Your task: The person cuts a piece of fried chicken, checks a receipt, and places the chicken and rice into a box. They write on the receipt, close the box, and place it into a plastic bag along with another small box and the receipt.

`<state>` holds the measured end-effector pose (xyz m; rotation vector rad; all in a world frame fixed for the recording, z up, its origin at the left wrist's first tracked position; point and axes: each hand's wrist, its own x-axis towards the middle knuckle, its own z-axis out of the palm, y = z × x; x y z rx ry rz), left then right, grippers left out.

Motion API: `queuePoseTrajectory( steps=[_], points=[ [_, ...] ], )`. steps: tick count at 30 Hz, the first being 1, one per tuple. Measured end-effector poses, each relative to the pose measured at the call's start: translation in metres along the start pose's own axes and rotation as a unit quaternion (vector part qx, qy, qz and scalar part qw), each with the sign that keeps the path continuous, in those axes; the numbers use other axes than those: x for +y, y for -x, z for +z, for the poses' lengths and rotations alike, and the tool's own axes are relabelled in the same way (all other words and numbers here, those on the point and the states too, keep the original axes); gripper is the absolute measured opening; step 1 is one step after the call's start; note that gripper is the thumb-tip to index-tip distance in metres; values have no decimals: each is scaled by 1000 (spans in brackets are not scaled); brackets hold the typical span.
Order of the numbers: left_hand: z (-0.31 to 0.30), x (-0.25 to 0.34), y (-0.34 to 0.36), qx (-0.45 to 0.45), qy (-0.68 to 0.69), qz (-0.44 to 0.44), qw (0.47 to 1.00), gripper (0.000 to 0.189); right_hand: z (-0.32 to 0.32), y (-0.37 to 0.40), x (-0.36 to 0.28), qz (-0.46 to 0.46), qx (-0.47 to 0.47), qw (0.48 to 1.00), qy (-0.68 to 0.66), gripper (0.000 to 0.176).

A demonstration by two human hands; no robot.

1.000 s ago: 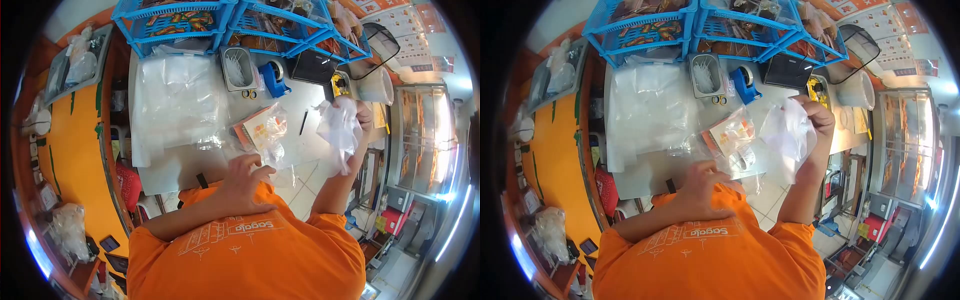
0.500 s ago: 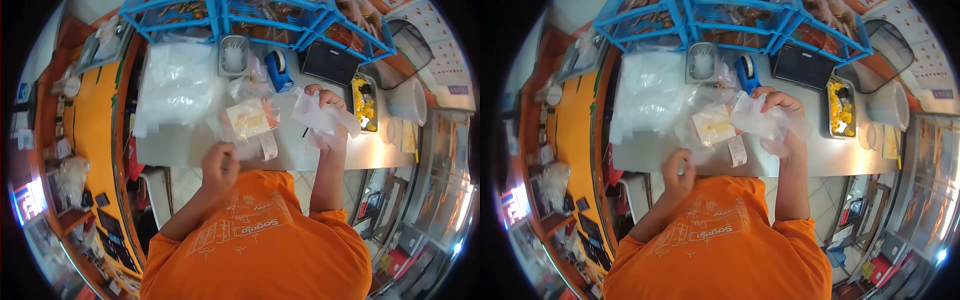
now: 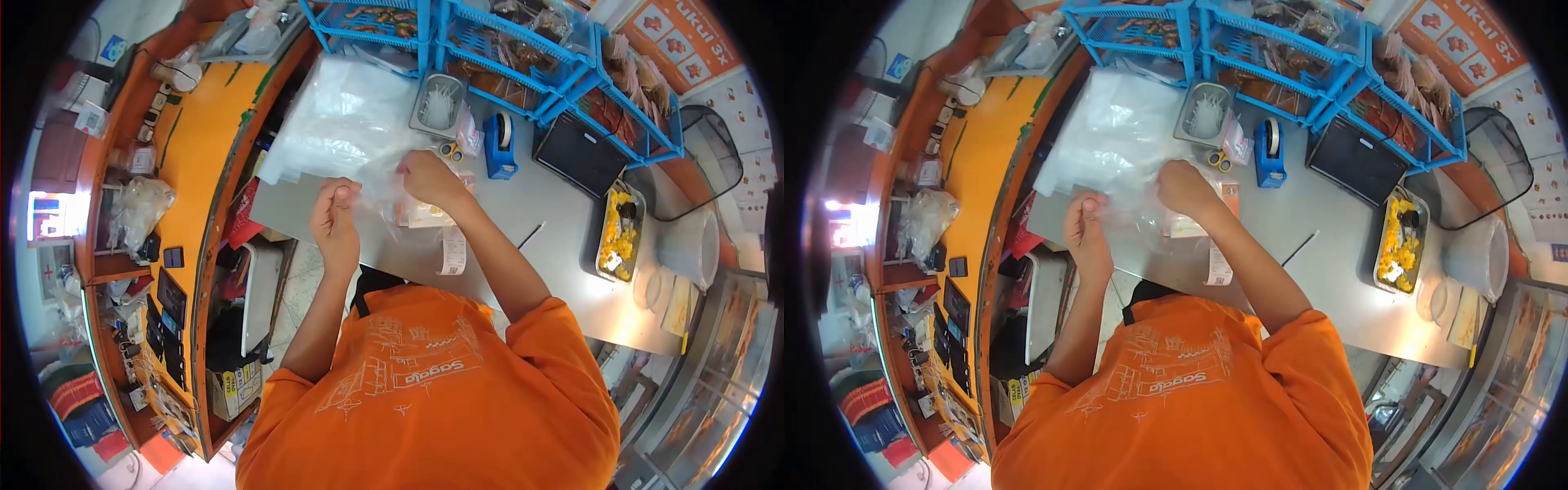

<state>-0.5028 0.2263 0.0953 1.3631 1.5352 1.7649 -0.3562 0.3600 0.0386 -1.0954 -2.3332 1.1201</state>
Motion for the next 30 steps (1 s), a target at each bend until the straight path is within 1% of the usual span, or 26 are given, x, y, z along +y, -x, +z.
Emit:
queuePoseTrajectory(
  steps=[1, 2, 3, 4, 5, 6, 7, 8, 9, 11, 12, 13, 14, 15, 16, 17, 18, 19, 21, 22, 24, 25, 27, 28, 29, 30],
  points=[
    [-1, -8, 1, -7, 92, -18, 996, 11, 9, -10, 21, 20, -18, 996, 88, 22],
    [-3, -12, 1, -15, 182, -37, 982, 11, 18, -19, 41, 42, -35, 983, 174, 28],
    [-3, -8, -2, -15, 180, -35, 983, 11, 31, -25, 67, 39, -34, 984, 172, 28],
    [1, 0, -4, -13, 142, -21, 989, 17, 44, -28, 93, -7, -35, 989, 146, 31],
    [8, 7, -4, -11, 107, -9, 994, 25, 50, -27, 105, -51, -36, 991, 119, 35],
    [18, 12, -3, -11, 108, -8, 994, 25, 42, -22, 97, -50, -35, 991, 121, 35],
    [30, 17, 0, -20, -18, 67, 997, 29, 27, -11, 75, 35, -68, 996, 49, 38],
    [38, 19, 5, -24, -82, 101, 991, 32, 16, 0, 55, 119, -102, 987, -23, 41],
    [46, 21, 10, -24, -146, 135, 980, 36, 10, 5, 40, 119, -106, 987, -22, 41],
    [61, 11, 9, -98, -299, 117, 942, 34, -2, 11, 21, 54, -139, 984, 96, 51],
    [59, -3, 4, -113, -328, 142, 927, 24, 4, 11, 30, 57, -136, 984, 96, 51],
    [55, -5, -2, -117, -325, 145, 927, 24, 13, 9, 44, 121, -91, 985, 87, 55],
    [53, -5, -6, -99, -178, 41, 978, 20, 19, 8, 60, 185, -45, 979, 76, 60],
    [49, -5, -7, -79, -26, -68, 994, 16, 6, 10, 58, 191, -43, 978, 73, 60],
    [43, -1, -8, -84, -26, -70, 994, 16, -17, 13, 49, 157, -84, 977, 115, 60],
    [36, 6, -13, -75, 118, -135, 981, 18, -32, 16, 45, 118, -126, 972, 158, 61],
    [27, 9, -20, -60, 258, -192, 945, 20, -27, 31, 57, 54, -21, 970, 236, 54],
    [16, 7, -25, -55, 255, -191, 946, 20, -47, 46, 42, 36, -32, 957, 286, 52],
    [-5, 4, -29, -60, 369, -210, 903, 21, -95, 79, 4, 14, -42, 935, 352, 49],
    [-9, 7, -31, -59, 369, -213, 903, 21, -114, 95, -7, 9, -38, 928, 371, 48],
    [-12, 22, -38, -34, 398, -224, 889, 22, -149, 124, -43, -10, -109, 896, 430, 37],
    [-12, 26, -40, -32, 399, -229, 888, 22, -150, 134, -49, -9, -113, 896, 428, 37],
    [-10, 35, -43, -47, 286, -187, 939, 19, -152, 148, -54, -171, -37, 819, 546, 21],
    [-6, 42, -43, -58, 263, -172, 948, 17, -154, 150, -58, -169, -43, 821, 543, 21],
    [-2, 50, -42, -58, 262, -178, 947, 17, -155, 148, -63, -207, -11, 848, 488, 15],
    [3, 58, -40, -102, 201, -175, 958, 17, -153, 145, -67, -245, 21, 868, 431, 11]
  ],
)
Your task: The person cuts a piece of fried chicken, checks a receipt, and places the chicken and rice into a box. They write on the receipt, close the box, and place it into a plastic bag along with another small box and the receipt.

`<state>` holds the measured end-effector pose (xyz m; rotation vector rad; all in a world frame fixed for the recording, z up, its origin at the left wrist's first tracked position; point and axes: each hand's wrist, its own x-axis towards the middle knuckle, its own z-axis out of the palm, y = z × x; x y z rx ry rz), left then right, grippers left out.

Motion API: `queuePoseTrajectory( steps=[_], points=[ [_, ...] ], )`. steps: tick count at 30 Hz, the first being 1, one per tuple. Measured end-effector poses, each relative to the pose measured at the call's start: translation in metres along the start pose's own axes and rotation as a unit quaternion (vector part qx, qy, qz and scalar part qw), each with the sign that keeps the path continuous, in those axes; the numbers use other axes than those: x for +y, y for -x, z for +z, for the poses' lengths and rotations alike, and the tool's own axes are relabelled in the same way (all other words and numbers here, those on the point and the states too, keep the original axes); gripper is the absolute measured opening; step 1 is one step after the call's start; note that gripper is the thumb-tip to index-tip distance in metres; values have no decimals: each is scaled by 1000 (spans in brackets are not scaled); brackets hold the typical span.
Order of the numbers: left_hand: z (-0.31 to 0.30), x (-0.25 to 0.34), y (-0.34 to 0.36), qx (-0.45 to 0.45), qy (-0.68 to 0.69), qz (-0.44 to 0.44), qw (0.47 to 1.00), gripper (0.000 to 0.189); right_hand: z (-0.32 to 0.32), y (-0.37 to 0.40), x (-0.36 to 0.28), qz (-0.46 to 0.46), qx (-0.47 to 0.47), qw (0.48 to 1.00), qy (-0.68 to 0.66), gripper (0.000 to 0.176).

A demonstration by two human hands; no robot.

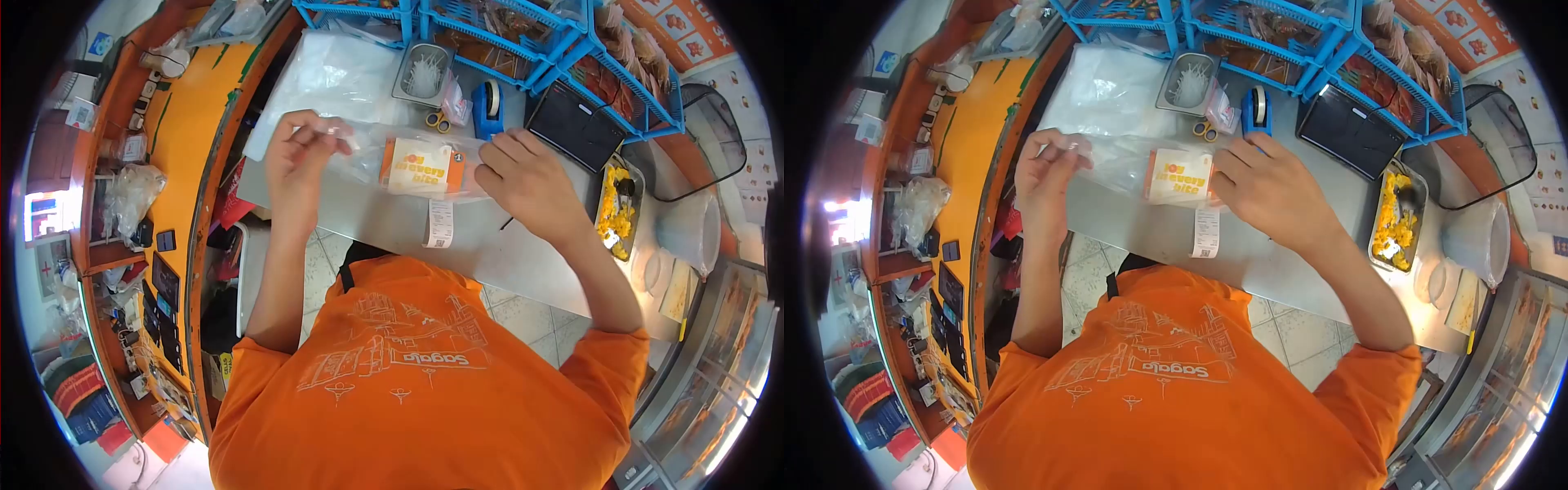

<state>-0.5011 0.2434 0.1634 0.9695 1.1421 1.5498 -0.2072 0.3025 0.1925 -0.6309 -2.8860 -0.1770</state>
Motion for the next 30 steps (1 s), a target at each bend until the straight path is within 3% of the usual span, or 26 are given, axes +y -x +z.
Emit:
queuePoseTrajectory(
  steps=[1, 2, 3, 4, 6, 7, 8, 9, 10, 12, 13, 14, 16, 17, 19, 23, 25, 26, 28, 29, 30],
  points=[
    [8, 0, 3, -30, -69, -9, 997, 16, 10, -4, -2, -2, -2, 1000, -2, 11],
    [16, -4, 3, -87, -65, 17, 994, 19, 29, -10, -4, 26, 122, 989, -77, 14],
    [27, -8, 6, -83, -66, 16, 994, 19, 46, -19, -9, 53, 245, 956, -152, 17],
    [40, -12, 9, -124, -127, 56, 983, 22, 58, -40, -25, 116, 316, 890, -307, 25],
    [45, -15, 16, -204, -244, 82, 945, 32, 77, -60, -39, 182, 382, 785, -452, 32],
    [40, -16, 20, -211, -250, 79, 942, 32, 86, -61, -39, 184, 336, 759, -526, 38],
    [34, -18, 24, -181, -297, 142, 927, 39, 91, -62, -38, 184, 287, 727, -596, 43],
    [26, -23, 27, -151, -341, 205, 905, 47, 90, -62, -39, 188, 295, 721, -598, 43],
    [11, -43, 34, -135, -339, 181, 913, 66, 85, -60, -40, 210, 281, 718, -601, 42],
    [3, -80, 40, -146, -345, 106, 921, 58, 83, -59, -51, 249, 284, 707, -598, 41],
    [7, -96, 42, -144, -364, 105, 914, 55, 86, -66, -65, 233, 311, 749, -537, 37],
    [16, -111, 43, -137, -386, 113, 905, 51, 88, -73, -80, 215, 332, 787, -473, 33],
    [39, -134, 42, -113, -430, 147, 883, 45, 109, -83, -111, 150, 342, 814, -444, 30],
    [50, -142, 42, -102, -453, 166, 870, 42, 114, -81, -125, 160, 347, 814, -438, 30],
    [64, -154, 40, -92, -486, 200, 846, 37, 118, -75, -145, 118, 272, 867, -401, 29],
    [42, -189, 13, -125, -503, 207, 830, 33, 126, -29, -147, 172, 271, 877, -358, 33],
    [30, -212, -4, -192, -668, 269, 667, 36, 141, -1, -135, 166, 328, 836, -408, 39],
    [34, -204, -13, -192, -667, 271, 667, 36, 142, 19, -133, 222, 296, 827, -423, 46],
    [45, -177, -30, -339, -672, 183, 633, 31, 146, 49, -129, 275, 261, 817, -435, 53],
    [30, -190, -42, -337, -671, 183, 634, 31, 150, 58, -129, 357, 290, 788, -408, 58],
    [6, -214, -54, -312, -470, 111, 818, 29, 155, 67, -128, 437, 318, 752, -377, 64]
  ],
)
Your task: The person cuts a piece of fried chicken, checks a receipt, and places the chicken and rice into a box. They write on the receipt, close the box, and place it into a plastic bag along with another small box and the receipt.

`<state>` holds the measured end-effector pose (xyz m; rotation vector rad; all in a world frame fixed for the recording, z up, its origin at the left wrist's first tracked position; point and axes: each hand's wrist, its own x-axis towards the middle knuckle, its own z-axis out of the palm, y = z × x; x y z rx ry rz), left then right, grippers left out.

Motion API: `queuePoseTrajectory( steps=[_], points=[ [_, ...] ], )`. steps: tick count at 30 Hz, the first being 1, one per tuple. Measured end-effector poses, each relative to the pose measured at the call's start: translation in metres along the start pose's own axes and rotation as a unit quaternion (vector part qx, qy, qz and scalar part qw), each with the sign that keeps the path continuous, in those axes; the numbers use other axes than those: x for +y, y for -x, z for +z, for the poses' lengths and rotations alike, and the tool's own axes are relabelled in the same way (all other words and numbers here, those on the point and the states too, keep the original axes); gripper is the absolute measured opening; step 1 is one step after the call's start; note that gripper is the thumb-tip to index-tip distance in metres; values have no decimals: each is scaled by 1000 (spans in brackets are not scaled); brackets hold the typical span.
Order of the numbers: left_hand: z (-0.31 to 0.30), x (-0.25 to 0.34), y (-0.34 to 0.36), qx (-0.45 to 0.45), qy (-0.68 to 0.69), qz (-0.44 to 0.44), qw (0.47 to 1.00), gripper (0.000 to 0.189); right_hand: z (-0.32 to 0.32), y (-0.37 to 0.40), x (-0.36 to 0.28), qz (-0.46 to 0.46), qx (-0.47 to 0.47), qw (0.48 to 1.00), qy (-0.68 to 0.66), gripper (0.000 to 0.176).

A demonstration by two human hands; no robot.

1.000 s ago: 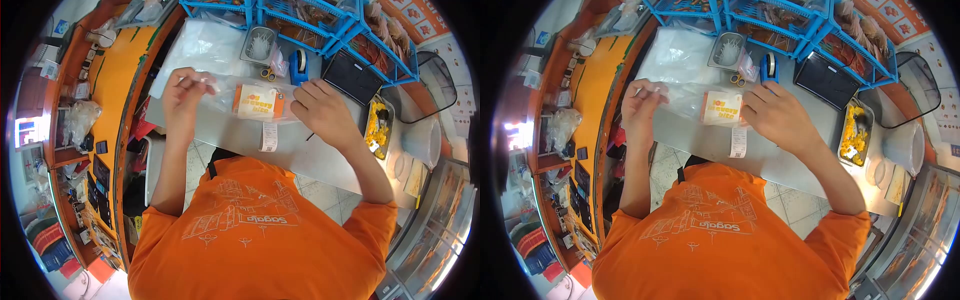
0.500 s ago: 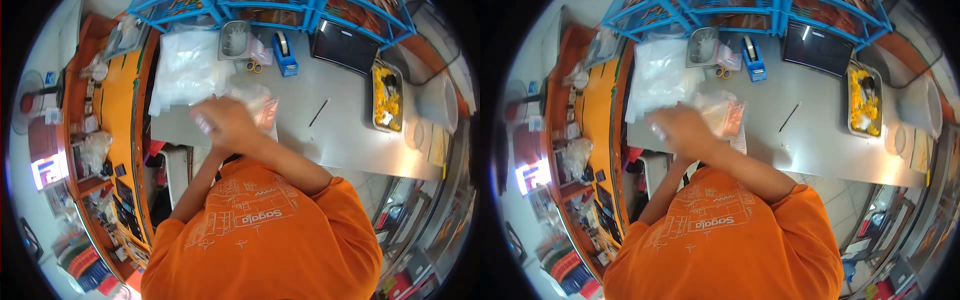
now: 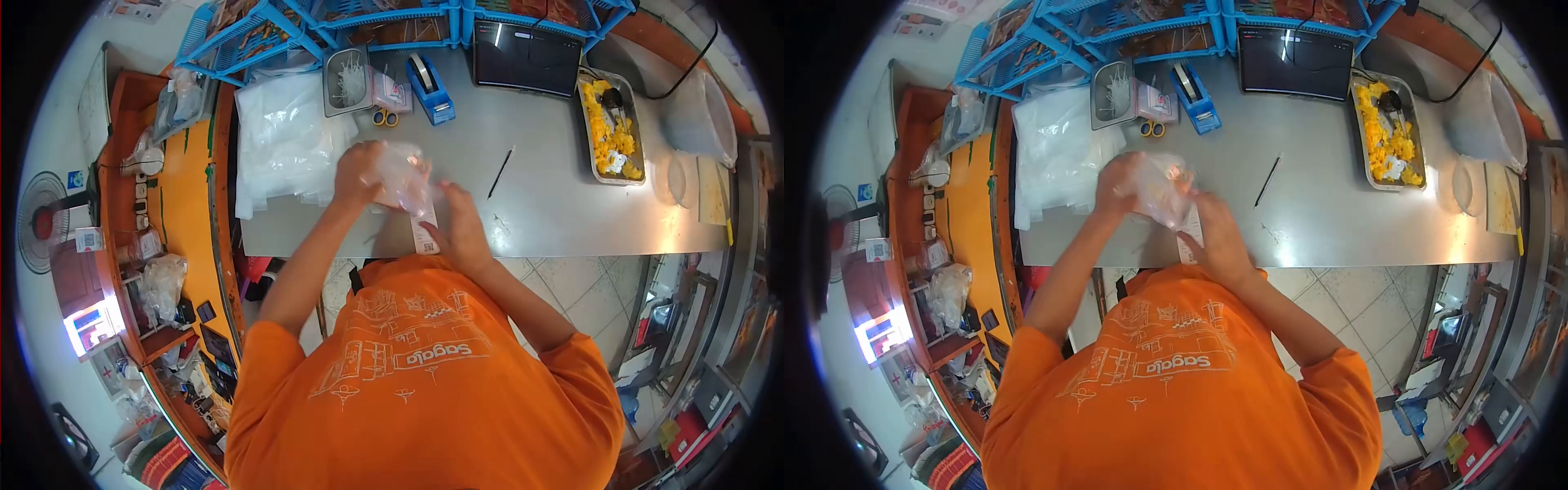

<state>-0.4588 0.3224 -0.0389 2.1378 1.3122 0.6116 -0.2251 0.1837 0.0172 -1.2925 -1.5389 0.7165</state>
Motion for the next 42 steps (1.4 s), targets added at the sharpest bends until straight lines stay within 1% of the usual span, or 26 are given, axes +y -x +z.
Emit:
queuePoseTrajectory(
  steps=[1, 2, 3, 5, 6, 7, 8, 9, 11, 13, 14, 15, 17, 19, 20, 22, 23, 25, 29, 31, 32, 34, 37, 38, 39, 42],
  points=[
    [-12, 18, -8, 66, 270, -28, 960, 27, -3, 5, 12, -1, 1, 1000, -1, 64],
    [-34, 31, -21, -34, -78, -39, 996, 27, -5, 10, 26, -48, -24, 994, 92, 70],
    [-55, 53, -36, -35, -81, -38, 995, 27, -5, 11, 34, -92, -48, 978, 184, 77],
    [-83, 72, -52, -129, -95, -294, 942, 27, 0, -5, 39, -141, -50, 965, 217, 84],
    [-90, 79, -50, -131, -96, -297, 941, 27, 3, -17, 42, -195, -56, 946, 252, 91],
    [-97, 86, -44, -133, 69, -412, 899, 32, 8, -34, 46, -195, -59, 946, 251, 91],
    [-103, 95, -39, -127, 232, -509, 819, 37, 16, -55, 50, -245, 22, 960, 135, 95],
    [-110, 114, -32, -125, 230, -511, 819, 37, 22, -67, 47, -288, 103, 952, 15, 100],
    [-121, 146, -18, -79, 278, -524, 801, 39, 14, -80, 22, -247, 71, 963, -83, 103],
    [-144, 114, -7, -121, 177, -484, 848, 36, 18, -77, 12, -200, 37, 963, -179, 106],
    [-152, 106, -2, -48, -91, -168, 980, 30, 22, -68, 9, 20, -91, 936, -340, 96],
    [-153, 101, 2, 35, -337, 182, 923, 24, 25, -59, 5, 240, -210, 823, -471, 87],
    [-148, 99, -1, 18, -311, 199, 929, 23, 31, -61, -20, 438, -178, 575, -668, 86],
    [-141, 87, 8, 4, -286, 215, 934, 23, 17, -44, -16, 496, -213, 573, -617, 80],
    [-135, 70, 24, -20, -256, 101, 961, 23, 10, -36, -11, 515, -224, 571, -598, 78],
    [-131, 99, 44, -21, -141, -132, 981, 21, 1, -20, 19, 395, -200, 864, -241, 65],
    [-129, 114, 54, -2, -90, -242, 966, 21, -5, -9, 31, 398, -204, 862, -239, 65],
    [-110, 87, 79, 11, -210, -247, 946, 38, -14, 10, 52, 180, -136, 964, 143, 50],
    [-60, -12, 104, -170, -377, -133, 901, 47, 11, 31, 87, 104, -229, 956, 152, 31],
    [-41, -22, 98, -195, -353, -225, 887, 43, 5, 4, 57, 55, -204, 962, 172, 23],
    [-45, -4, 96, -144, -321, -257, 900, 19, -5, -21, 30, 124, -234, 959, 97, 20],
    [-38, -19, 102, -136, -324, -252, 902, 18, -11, -44, 7, 194, -273, 942, 25, 18],
    [-41, -13, 110, -80, -242, -243, 936, 22, -12, -65, 3, 308, -135, 869, -364, 23],
    [-47, -7, 107, -23, -155, -247, 956, 29, 3, -59, 53, 309, -194, 921, -139, 25],
    [-49, -2, 105, -16, -151, -242, 958, 29, 18, -42, 104, 207, -206, 954, 66, 29],
    [-50, 11, 103, 137, -22, -245, 960, 17, 47, -32, 110, 232, -282, 923, 121, 30]
  ],
)
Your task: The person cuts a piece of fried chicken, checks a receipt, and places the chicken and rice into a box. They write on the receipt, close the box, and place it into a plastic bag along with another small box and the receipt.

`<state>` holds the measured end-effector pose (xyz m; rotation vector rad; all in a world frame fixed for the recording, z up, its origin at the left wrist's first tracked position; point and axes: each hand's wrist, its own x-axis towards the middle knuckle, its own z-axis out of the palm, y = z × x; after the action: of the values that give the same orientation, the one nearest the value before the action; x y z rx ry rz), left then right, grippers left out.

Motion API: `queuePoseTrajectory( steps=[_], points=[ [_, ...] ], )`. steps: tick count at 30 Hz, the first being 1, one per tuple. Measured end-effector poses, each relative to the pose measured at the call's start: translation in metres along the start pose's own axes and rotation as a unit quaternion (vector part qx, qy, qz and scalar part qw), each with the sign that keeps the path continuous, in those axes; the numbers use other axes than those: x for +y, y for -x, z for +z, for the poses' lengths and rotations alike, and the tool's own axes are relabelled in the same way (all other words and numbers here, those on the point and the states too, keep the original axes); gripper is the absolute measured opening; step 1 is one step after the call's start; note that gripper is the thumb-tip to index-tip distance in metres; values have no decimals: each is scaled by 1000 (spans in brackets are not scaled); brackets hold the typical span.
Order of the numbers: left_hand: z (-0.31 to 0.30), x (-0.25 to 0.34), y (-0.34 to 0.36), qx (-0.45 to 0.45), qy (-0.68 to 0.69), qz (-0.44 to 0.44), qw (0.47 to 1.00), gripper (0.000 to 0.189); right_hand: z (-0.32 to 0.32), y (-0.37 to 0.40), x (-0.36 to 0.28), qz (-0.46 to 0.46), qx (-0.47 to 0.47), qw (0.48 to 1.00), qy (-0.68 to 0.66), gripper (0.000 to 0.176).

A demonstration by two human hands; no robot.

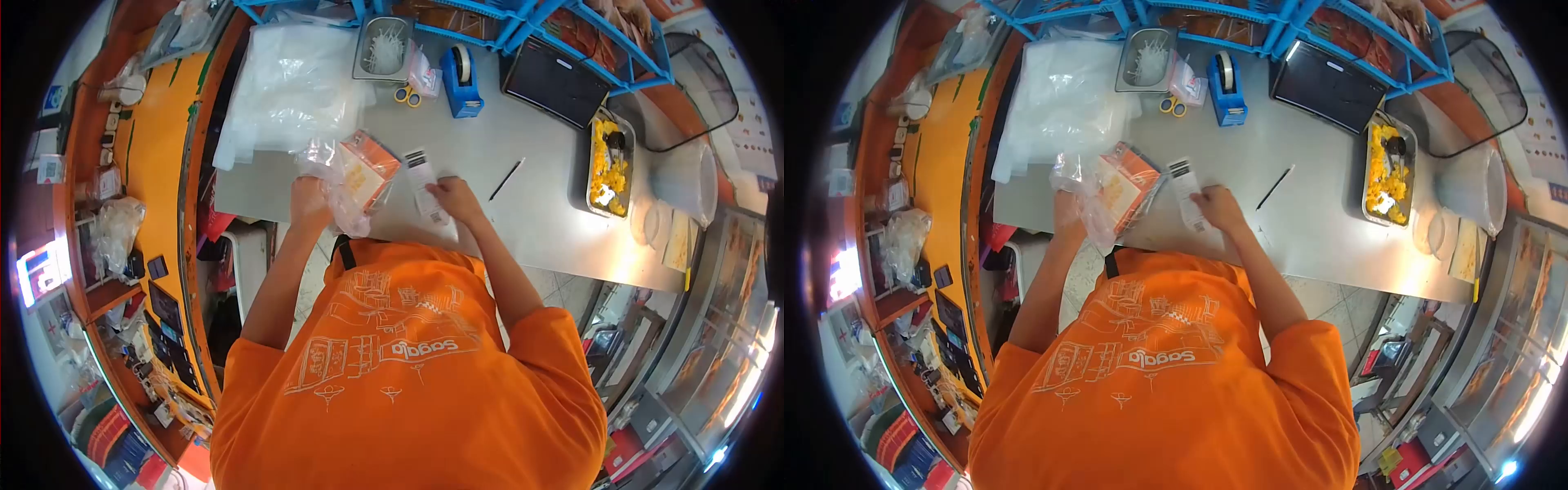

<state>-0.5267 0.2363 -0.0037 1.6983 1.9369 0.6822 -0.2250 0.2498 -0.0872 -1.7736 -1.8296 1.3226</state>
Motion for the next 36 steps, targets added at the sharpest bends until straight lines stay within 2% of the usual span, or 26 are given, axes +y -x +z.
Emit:
queuePoseTrajectory(
  steps=[2, 3, 4, 5, 7, 8, 9, 11, 12, 14, 15, 17, 19, 21, 22, 24, 25, 26, 27, 29, 30, 31, 32, 33, 35, 36],
  points=[
    [5, 8, 0, -142, -234, -28, 961, 19, 8, 2, -10, -8, -47, 998, 37, 29],
    [9, 8, 7, -143, -229, -32, 962, 19, 6, -4, -15, 0, -120, 991, 50, 28],
    [13, 6, 13, -128, -177, 15, 976, 19, 0, -13, -25, 5, -190, 980, 64, 27],
    [17, 6, 14, -108, -125, 62, 984, 19, -18, -27, -32, 1, -191, 979, 71, 27],
    [29, 4, 17, -57, -145, 51, 986, 25, -69, -52, -58, -9, -277, 959, 66, 29],
    [32, 0, 20, -50, 32, -15, 998, 28, -81, -69, -74, -79, -186, 977, 65, 26],
    [30, 2, 23, -49, 106, -21, 993, 31, -93, -87, -89, -150, -93, 982, 65, 23],
    [26, 7, 28, -44, 253, -34, 966, 37, -95, -128, -134, -201, 68, 961, 177, 18],
    [26, 7, 30, -54, 292, -52, 953, 36, -86, -148, -146, -207, 67, 959, 182, 18],
    [26, 7, 30, -70, 368, -87, 923, 34, -67, -186, -160, -257, 156, 921, 248, 16],
    [26, 6, 29, -78, 404, -103, 905, 34, -60, -200, -158, -266, 155, 918, 251, 16],
    [25, 5, 24, -94, 476, -135, 864, 32, -48, -224, -157, -250, 117, 894, 353, 19],
    [27, 2, 22, -112, 510, -222, 824, 30, -50, -228, -163, -244, 115, 891, 366, 16],
    [37, -5, 30, -71, 600, -181, 776, 40, -58, -227, -158, -249, 132, 940, 193, 14],
    [40, -9, 34, -77, 600, -197, 772, 40, -58, -224, -157, -222, 163, 957, 86, 12],
    [48, -17, 34, -79, 618, -155, 766, 42, -76, -219, -158, -359, 209, 909, -45, 11],
    [52, -19, 35, -84, 624, -147, 763, 42, -84, -214, -164, -345, 222, 903, -129, 8],
    [51, -19, 31, -67, 604, -114, 786, 38, -92, -218, -162, -385, 244, 865, -209, 11],
    [48, -17, 29, -49, 582, -78, 808, 35, -100, -198, -173, -377, 244, 869, -210, 11],
    [34, -11, 25, -76, 567, -81, 816, 34, -117, -136, -198, -266, 157, 842, -442, 14],
    [27, -7, 21, -100, 554, -76, 823, 32, -115, -116, -189, -267, 161, 841, -443, 14],
    [23, -1, 19, -101, 555, -71, 823, 32, -112, -100, -176, -226, 83, 822, -515, 16],
    [19, 5, 18, -102, 548, -110, 823, 29, -112, -85, -169, -183, 1, 793, -581, 17],
    [16, 9, 19, -104, 539, -152, 822, 27, -111, -65, -169, -186, 3, 793, -580, 17],
    [13, 5, 15, -134, 523, -170, 825, 25, -101, -26, -168, -83, -134, 710, -686, 17],
    [13, 0, 13, -147, 511, -182, 827, 25, -97, -15, -166, -83, -135, 706, -690, 17]
  ],
)
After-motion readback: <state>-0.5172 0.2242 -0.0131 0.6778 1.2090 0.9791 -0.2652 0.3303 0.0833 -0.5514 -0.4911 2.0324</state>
